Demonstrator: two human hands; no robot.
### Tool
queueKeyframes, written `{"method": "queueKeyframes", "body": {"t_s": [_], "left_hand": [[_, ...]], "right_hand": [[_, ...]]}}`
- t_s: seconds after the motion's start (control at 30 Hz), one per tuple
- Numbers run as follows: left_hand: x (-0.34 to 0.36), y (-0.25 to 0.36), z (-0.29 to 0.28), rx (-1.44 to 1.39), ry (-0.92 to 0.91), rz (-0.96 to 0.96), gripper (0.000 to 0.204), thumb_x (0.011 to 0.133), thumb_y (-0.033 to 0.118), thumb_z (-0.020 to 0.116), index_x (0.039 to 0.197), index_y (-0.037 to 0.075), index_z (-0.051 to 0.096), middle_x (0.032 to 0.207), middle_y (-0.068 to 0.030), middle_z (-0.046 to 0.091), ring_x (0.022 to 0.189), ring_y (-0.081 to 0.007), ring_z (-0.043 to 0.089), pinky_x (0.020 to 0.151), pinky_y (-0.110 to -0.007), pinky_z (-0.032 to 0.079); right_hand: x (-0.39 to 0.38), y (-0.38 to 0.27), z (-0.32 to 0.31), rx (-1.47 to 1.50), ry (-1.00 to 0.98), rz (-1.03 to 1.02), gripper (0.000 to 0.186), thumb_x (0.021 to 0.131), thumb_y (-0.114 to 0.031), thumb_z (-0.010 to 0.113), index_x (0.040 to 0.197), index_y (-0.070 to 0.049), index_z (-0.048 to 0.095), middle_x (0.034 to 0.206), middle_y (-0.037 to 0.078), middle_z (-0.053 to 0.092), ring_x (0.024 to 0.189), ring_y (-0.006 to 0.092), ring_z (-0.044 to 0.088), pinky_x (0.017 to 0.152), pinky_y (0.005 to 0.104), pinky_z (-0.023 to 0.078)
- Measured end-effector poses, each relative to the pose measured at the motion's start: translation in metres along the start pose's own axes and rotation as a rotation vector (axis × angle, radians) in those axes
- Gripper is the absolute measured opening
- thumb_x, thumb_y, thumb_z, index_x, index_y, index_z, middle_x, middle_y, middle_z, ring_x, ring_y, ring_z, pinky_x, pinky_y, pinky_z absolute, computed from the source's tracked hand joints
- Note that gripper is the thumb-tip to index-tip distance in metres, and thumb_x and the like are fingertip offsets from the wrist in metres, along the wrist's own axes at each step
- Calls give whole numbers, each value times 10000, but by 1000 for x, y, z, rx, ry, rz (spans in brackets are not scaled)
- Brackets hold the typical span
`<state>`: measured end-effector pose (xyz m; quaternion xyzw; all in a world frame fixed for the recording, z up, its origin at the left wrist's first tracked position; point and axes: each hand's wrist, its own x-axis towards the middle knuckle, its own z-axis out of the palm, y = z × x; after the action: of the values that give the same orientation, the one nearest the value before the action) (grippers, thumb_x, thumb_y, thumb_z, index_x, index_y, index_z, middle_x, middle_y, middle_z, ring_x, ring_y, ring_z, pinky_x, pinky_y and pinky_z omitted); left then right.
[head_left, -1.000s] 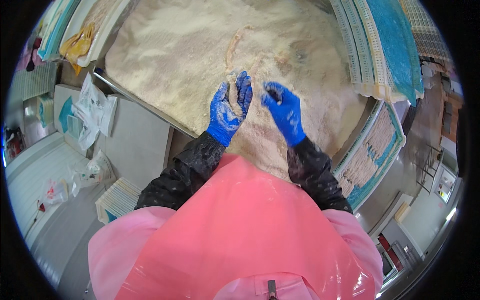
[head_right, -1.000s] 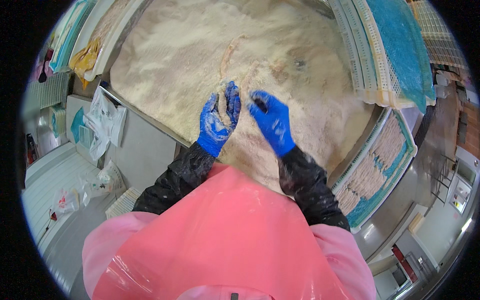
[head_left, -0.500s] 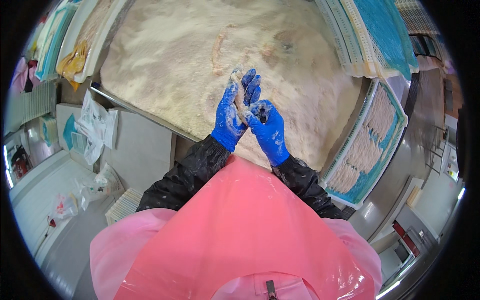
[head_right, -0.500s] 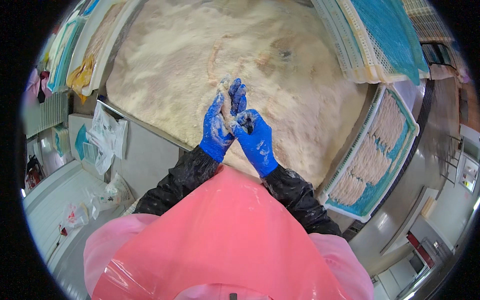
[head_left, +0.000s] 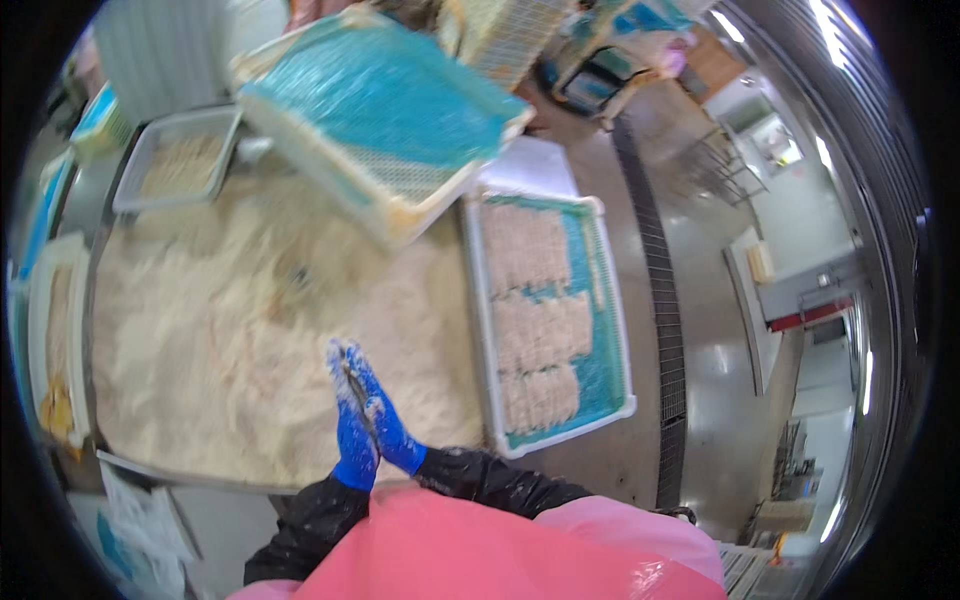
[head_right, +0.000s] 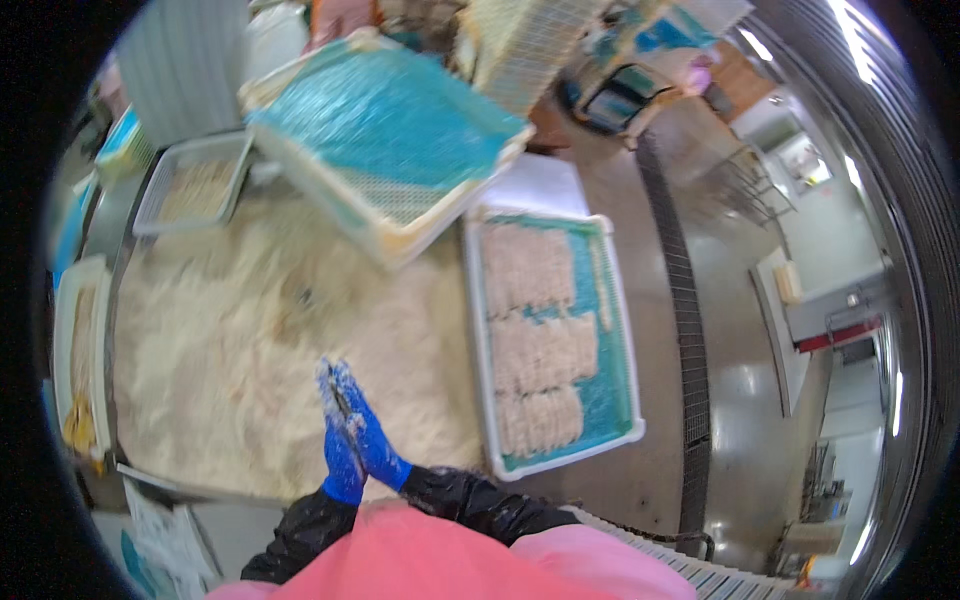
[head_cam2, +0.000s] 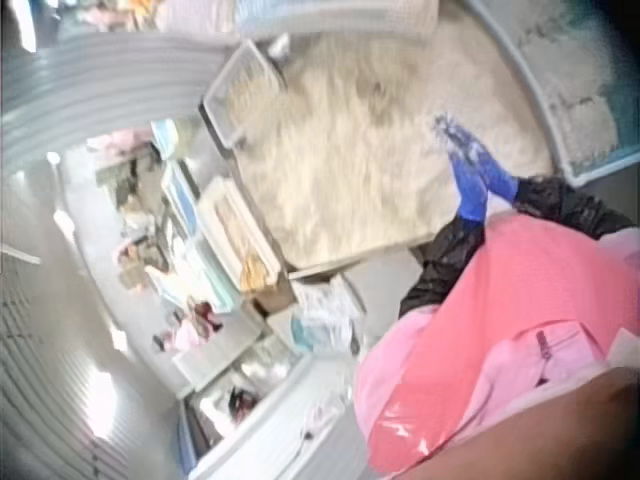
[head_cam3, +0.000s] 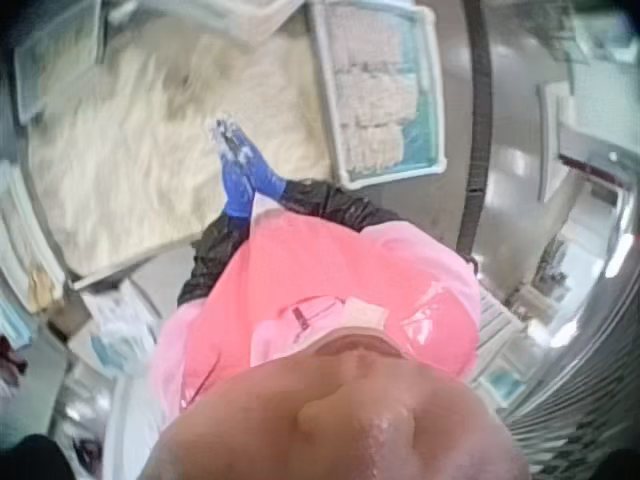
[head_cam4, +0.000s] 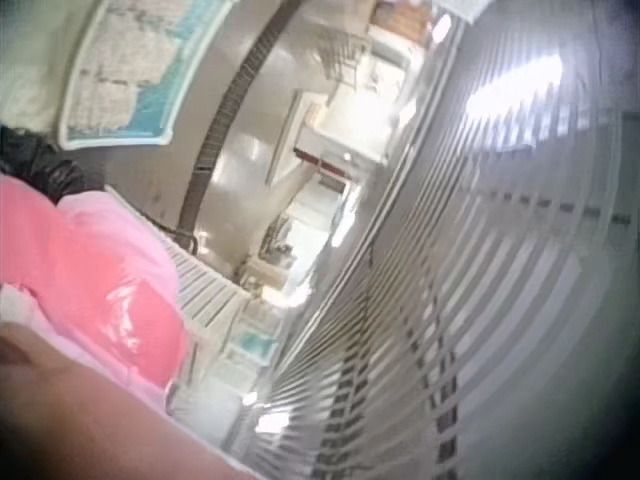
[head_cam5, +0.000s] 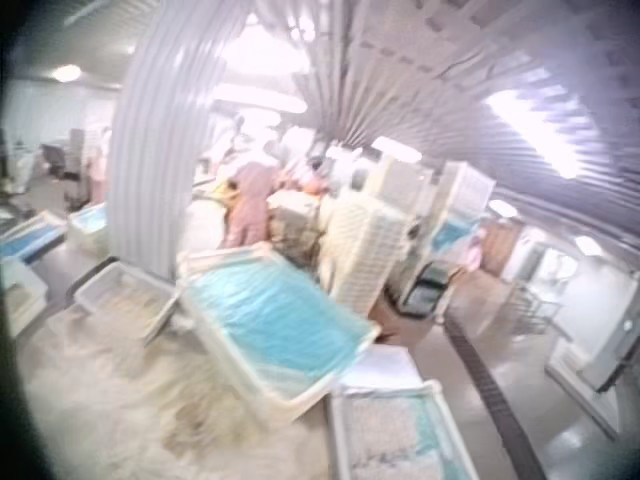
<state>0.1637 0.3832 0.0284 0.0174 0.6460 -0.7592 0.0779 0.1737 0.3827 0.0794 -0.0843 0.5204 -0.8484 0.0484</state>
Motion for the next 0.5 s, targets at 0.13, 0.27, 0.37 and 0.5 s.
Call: {"method": "queueKeyframes", "body": {"t_s": [0.13,0.27,0.37,0.5], "left_hand": [[-9,-103,-33,-78,45,-46,533,987,131,280,1486,26,126,1566,-76,91,1439,-197,95,1173,-338,92],[-38,-131,-48,317,77,-59,538,986,131,295,1485,18,128,1564,-77,114,1440,-197,95,1173,-331,78],[-45,-145,-47,2308,62,-187,537,1005,170,304,1490,29,121,1558,-79,138,1431,-202,138,1157,-314,123],[-80,-136,-53,2361,12,-235,561,1019,218,322,1493,29,89,1555,-96,138,1424,-215,138,1154,-314,117]], "right_hand": [[0,-70,-28,29,68,-83,657,982,-317,367,1484,8,94,1566,121,63,1444,230,64,1162,349,50],[-18,-94,-46,426,178,133,629,971,-210,383,1485,4,91,1567,124,52,1445,228,52,1163,333,48],[-31,-124,-51,607,149,-57,575,973,-138,341,1482,3,113,1564,132,54,1443,230,58,1169,335,61],[-60,-176,-71,650,111,-129,568,973,-99,334,1485,-4,107,1564,121,63,1442,226,67,1167,334,73]]}}
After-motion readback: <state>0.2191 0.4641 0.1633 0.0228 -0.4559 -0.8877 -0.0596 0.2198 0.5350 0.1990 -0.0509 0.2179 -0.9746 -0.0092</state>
